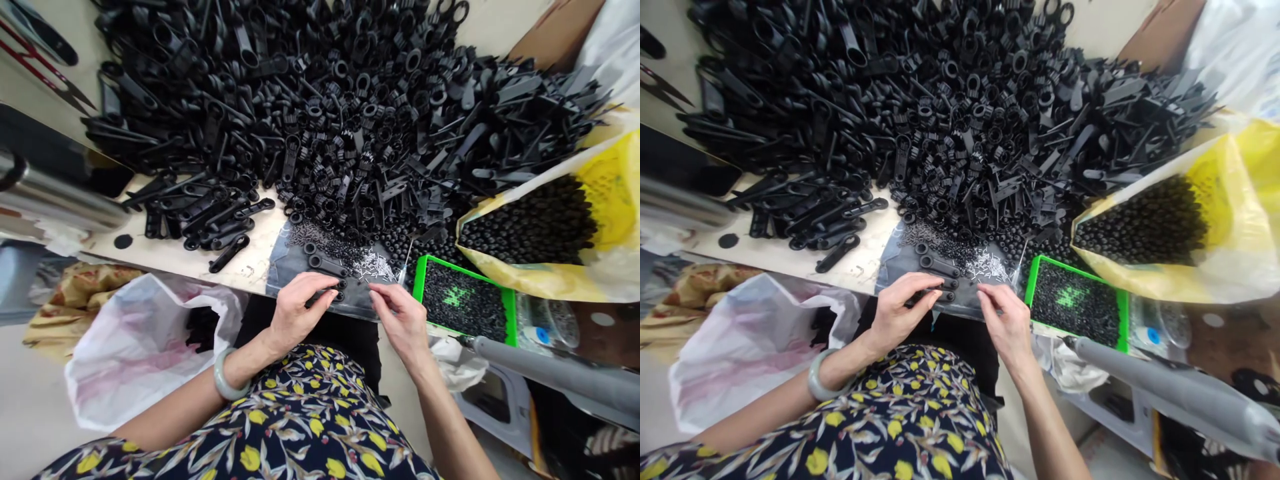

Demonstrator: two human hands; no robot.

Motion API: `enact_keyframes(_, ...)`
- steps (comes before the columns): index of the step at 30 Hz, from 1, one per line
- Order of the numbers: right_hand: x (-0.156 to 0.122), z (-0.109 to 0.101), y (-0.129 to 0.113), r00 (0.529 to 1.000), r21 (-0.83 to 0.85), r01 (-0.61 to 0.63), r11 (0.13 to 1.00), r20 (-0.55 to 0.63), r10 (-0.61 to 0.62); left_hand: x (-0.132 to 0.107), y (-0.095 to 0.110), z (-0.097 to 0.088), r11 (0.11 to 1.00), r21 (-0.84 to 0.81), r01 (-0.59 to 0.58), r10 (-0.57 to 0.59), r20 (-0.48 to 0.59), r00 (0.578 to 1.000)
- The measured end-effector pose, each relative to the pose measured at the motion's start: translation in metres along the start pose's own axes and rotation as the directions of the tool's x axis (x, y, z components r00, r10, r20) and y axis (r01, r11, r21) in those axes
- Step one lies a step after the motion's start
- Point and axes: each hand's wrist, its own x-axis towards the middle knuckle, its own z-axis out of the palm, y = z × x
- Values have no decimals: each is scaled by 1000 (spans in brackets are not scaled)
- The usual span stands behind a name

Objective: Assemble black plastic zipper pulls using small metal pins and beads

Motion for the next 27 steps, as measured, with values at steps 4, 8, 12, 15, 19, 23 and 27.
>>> enact_keyframes(4, -1, 4, -7, 997, 25, 77, 997, 13, -78, 6, 10, 3, 988, -71, 139, -138, 17, 990)
enact_keyframes(8, -4, 4, -1, 992, -83, 129, 988, -3, -130, 7, 11, 9, 975, -89, 206, -206, 12, 979)
enact_keyframes(12, -8, 6, 8, 982, -363, 175, 915, -4, -189, 8, 7, 13, 984, -27, 177, -177, 0, 984)
enact_keyframes(15, -10, 9, 10, 979, -368, 195, 909, 18, -202, 10, 2, 16, 986, 44, 159, -160, 19, 987)
enact_keyframes(19, -11, 7, 12, 986, -339, 128, 932, -54, -156, 14, -5, 16, 986, 118, 121, -126, 39, 991)
enact_keyframes(23, -13, 4, 16, 994, -382, 77, 921, -39, -99, 16, -11, 15, 977, 208, -41, 20, 98, 995)
enact_keyframes(27, -13, 12, 12, 992, -325, 126, 937, 36, -121, 17, -15, 16, 953, 267, -142, 104, 153, 983)
